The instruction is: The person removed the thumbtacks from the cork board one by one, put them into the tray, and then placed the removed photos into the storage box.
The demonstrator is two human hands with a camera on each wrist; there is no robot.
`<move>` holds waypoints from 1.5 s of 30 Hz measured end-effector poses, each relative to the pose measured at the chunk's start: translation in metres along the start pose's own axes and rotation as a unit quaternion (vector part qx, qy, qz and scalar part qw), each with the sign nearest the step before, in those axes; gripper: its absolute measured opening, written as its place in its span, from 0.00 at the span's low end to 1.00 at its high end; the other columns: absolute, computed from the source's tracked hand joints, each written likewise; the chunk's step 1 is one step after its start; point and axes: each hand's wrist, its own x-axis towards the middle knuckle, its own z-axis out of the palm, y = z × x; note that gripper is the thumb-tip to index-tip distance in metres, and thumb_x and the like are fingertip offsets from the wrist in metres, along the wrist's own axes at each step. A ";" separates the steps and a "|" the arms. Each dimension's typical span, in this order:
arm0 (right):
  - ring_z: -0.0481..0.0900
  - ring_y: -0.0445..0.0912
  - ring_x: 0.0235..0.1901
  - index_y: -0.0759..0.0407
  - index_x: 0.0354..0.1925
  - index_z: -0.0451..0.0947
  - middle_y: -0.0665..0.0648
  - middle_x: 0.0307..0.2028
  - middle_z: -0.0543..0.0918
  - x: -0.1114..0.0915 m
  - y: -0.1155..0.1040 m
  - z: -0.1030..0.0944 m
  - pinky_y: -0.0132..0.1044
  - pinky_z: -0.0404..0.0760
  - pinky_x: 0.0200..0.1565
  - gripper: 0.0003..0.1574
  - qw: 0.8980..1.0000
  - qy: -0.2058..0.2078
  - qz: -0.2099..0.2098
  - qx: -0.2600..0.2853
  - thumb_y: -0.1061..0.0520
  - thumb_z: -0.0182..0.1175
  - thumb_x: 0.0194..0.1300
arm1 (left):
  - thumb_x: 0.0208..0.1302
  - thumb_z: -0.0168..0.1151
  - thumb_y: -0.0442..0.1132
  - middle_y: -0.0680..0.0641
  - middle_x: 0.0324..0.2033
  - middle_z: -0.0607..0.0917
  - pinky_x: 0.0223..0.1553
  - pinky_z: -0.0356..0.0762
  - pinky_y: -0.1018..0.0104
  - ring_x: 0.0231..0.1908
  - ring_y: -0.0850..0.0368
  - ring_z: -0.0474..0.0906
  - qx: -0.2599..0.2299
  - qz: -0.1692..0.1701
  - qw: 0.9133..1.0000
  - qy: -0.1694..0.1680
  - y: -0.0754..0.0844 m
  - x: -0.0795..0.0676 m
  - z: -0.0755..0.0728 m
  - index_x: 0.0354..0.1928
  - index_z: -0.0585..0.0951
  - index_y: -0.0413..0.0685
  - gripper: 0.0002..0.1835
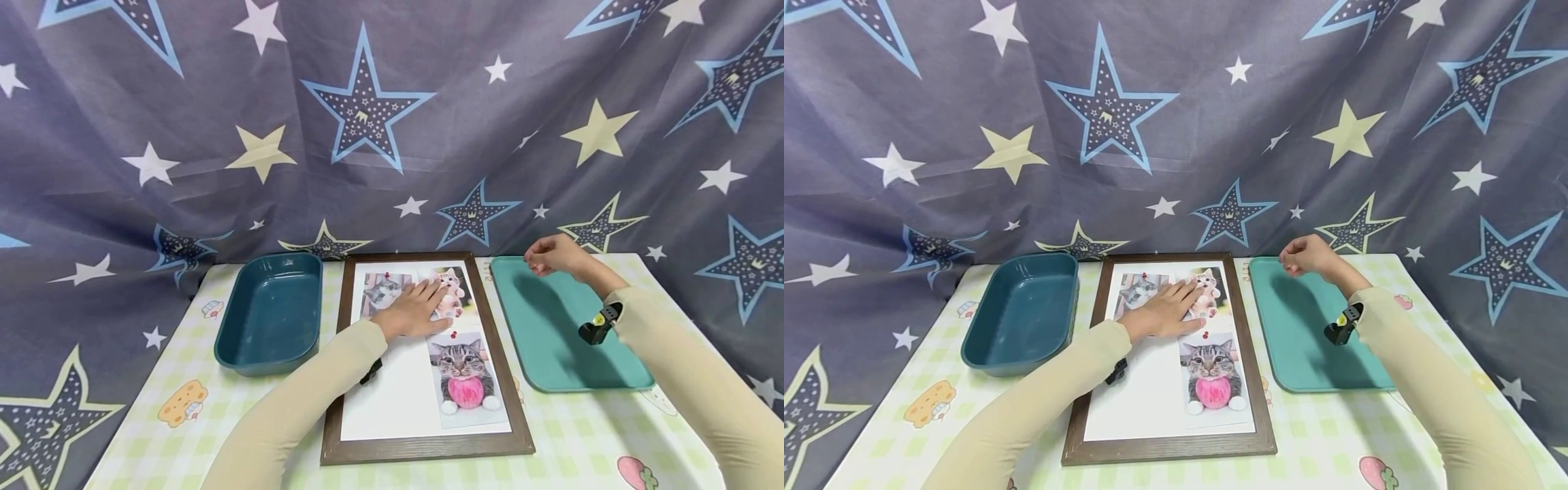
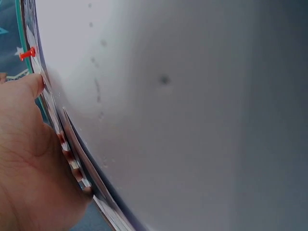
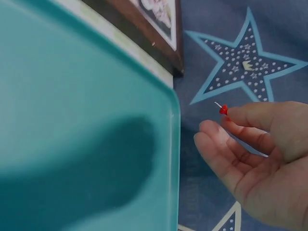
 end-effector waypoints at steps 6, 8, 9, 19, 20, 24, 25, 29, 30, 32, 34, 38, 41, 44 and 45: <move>0.83 0.43 0.30 0.79 0.47 0.78 0.55 0.28 0.85 0.003 0.006 0.003 0.40 0.88 0.37 0.14 0.999 0.006 -0.017 -0.046 0.65 0.56 0.73 | 0.76 0.34 0.69 0.46 0.83 0.40 0.81 0.35 0.46 0.82 0.45 0.36 -0.002 -0.001 1.000 0.001 0.001 -0.001 -0.001 0.83 0.39 0.55 0.44; 0.83 0.44 0.29 0.78 0.45 0.79 0.55 0.27 0.85 0.006 0.008 0.005 0.41 0.88 0.36 0.12 0.998 0.011 -0.020 -0.064 0.66 0.56 0.72 | 0.76 0.34 0.69 0.46 0.83 0.40 0.81 0.35 0.46 0.82 0.45 0.36 -0.001 -0.003 1.000 0.001 0.001 -0.002 -0.001 0.83 0.39 0.55 0.44; 0.83 0.44 0.29 0.77 0.44 0.79 0.56 0.27 0.85 0.007 0.010 0.005 0.42 0.88 0.36 0.12 0.997 0.014 -0.023 -0.073 0.66 0.56 0.72 | 0.76 0.34 0.69 0.46 0.83 0.41 0.81 0.36 0.46 0.82 0.45 0.36 -0.001 -0.004 1.000 0.002 0.001 -0.002 -0.001 0.83 0.39 0.55 0.44; 0.85 0.57 0.28 0.73 0.40 0.81 0.66 0.26 0.85 0.013 0.019 0.009 0.52 0.87 0.37 0.10 0.987 0.035 -0.032 -0.155 0.64 0.60 0.70 | 0.76 0.35 0.69 0.46 0.82 0.41 0.81 0.36 0.46 0.82 0.44 0.37 0.000 -0.001 1.000 0.007 0.001 0.000 0.001 0.83 0.40 0.55 0.44; 0.85 0.57 0.28 0.74 0.40 0.81 0.66 0.26 0.85 0.014 0.020 0.009 0.52 0.87 0.37 0.10 0.986 0.035 -0.034 -0.157 0.64 0.60 0.70 | 0.76 0.35 0.69 0.46 0.82 0.41 0.81 0.36 0.45 0.82 0.44 0.37 -0.001 0.000 1.000 0.008 0.001 0.000 0.001 0.83 0.40 0.55 0.44; 0.85 0.59 0.30 0.74 0.42 0.81 0.68 0.28 0.86 0.016 0.022 0.009 0.53 0.87 0.39 0.11 0.986 0.032 -0.029 -0.163 0.64 0.59 0.71 | 0.77 0.36 0.69 0.47 0.83 0.41 0.81 0.36 0.45 0.82 0.44 0.36 -0.008 0.002 1.000 0.008 0.000 0.000 0.002 0.83 0.40 0.55 0.44; 0.85 0.60 0.30 0.74 0.42 0.81 0.68 0.28 0.86 0.017 0.023 0.009 0.53 0.87 0.39 0.11 0.986 0.030 -0.029 -0.164 0.64 0.59 0.71 | 0.77 0.36 0.69 0.47 0.83 0.41 0.81 0.36 0.45 0.82 0.44 0.36 -0.009 0.003 1.000 0.008 0.000 0.000 0.002 0.83 0.40 0.55 0.44; 0.86 0.61 0.32 0.74 0.44 0.82 0.68 0.30 0.86 0.020 0.026 0.009 0.52 0.87 0.39 0.12 0.985 0.029 -0.024 -0.167 0.63 0.59 0.72 | 0.77 0.36 0.69 0.47 0.83 0.41 0.81 0.36 0.45 0.82 0.45 0.36 -0.011 0.004 1.000 0.009 0.000 0.000 0.002 0.83 0.40 0.55 0.44; 0.86 0.61 0.32 0.74 0.44 0.82 0.68 0.29 0.86 0.021 0.027 0.010 0.52 0.87 0.39 0.12 0.985 0.029 -0.025 -0.167 0.63 0.59 0.72 | 0.77 0.36 0.69 0.46 0.83 0.41 0.81 0.36 0.45 0.82 0.45 0.36 -0.011 0.004 1.000 0.009 0.000 0.000 0.002 0.83 0.40 0.55 0.44; 0.86 0.61 0.32 0.74 0.44 0.82 0.68 0.29 0.86 0.022 0.029 0.010 0.51 0.87 0.38 0.12 0.985 0.032 -0.026 -0.166 0.63 0.59 0.71 | 0.76 0.36 0.69 0.46 0.83 0.41 0.81 0.36 0.45 0.82 0.45 0.36 -0.011 0.005 1.000 0.009 -0.001 0.000 0.001 0.83 0.40 0.55 0.44; 0.86 0.60 0.31 0.74 0.43 0.82 0.67 0.28 0.87 0.023 0.030 0.011 0.49 0.87 0.37 0.12 0.985 0.035 -0.025 -0.164 0.63 0.60 0.71 | 0.77 0.36 0.69 0.46 0.83 0.41 0.81 0.37 0.45 0.82 0.45 0.36 -0.011 0.007 1.000 0.009 0.000 0.000 0.001 0.83 0.40 0.55 0.44; 0.87 0.59 0.31 0.74 0.42 0.83 0.68 0.29 0.87 0.025 0.033 0.013 0.49 0.88 0.37 0.11 0.986 0.041 -0.021 -0.160 0.63 0.60 0.71 | 0.77 0.36 0.68 0.46 0.83 0.41 0.81 0.37 0.45 0.82 0.45 0.36 -0.014 0.008 1.000 0.009 0.000 -0.001 0.000 0.83 0.40 0.55 0.44; 0.87 0.59 0.32 0.74 0.43 0.84 0.70 0.32 0.87 0.026 0.034 0.014 0.47 0.88 0.37 0.12 0.988 0.043 -0.016 -0.151 0.63 0.60 0.72 | 0.77 0.36 0.68 0.46 0.83 0.41 0.81 0.37 0.45 0.82 0.45 0.36 -0.016 0.008 1.000 0.007 0.001 -0.002 0.000 0.83 0.40 0.55 0.44; 0.87 0.57 0.33 0.74 0.44 0.84 0.71 0.35 0.88 0.028 0.035 0.015 0.45 0.88 0.37 0.13 0.990 0.043 -0.011 -0.133 0.64 0.59 0.73 | 0.77 0.37 0.68 0.46 0.83 0.41 0.81 0.37 0.45 0.82 0.45 0.36 -0.016 0.007 1.000 0.005 0.001 -0.002 -0.001 0.83 0.40 0.55 0.44; 0.87 0.56 0.33 0.75 0.45 0.84 0.72 0.35 0.87 0.028 0.035 0.015 0.45 0.88 0.37 0.13 0.991 0.042 -0.009 -0.127 0.63 0.59 0.74 | 0.77 0.37 0.68 0.46 0.83 0.41 0.81 0.37 0.45 0.82 0.45 0.36 -0.016 0.008 1.000 0.006 0.001 -0.002 -0.001 0.83 0.41 0.55 0.44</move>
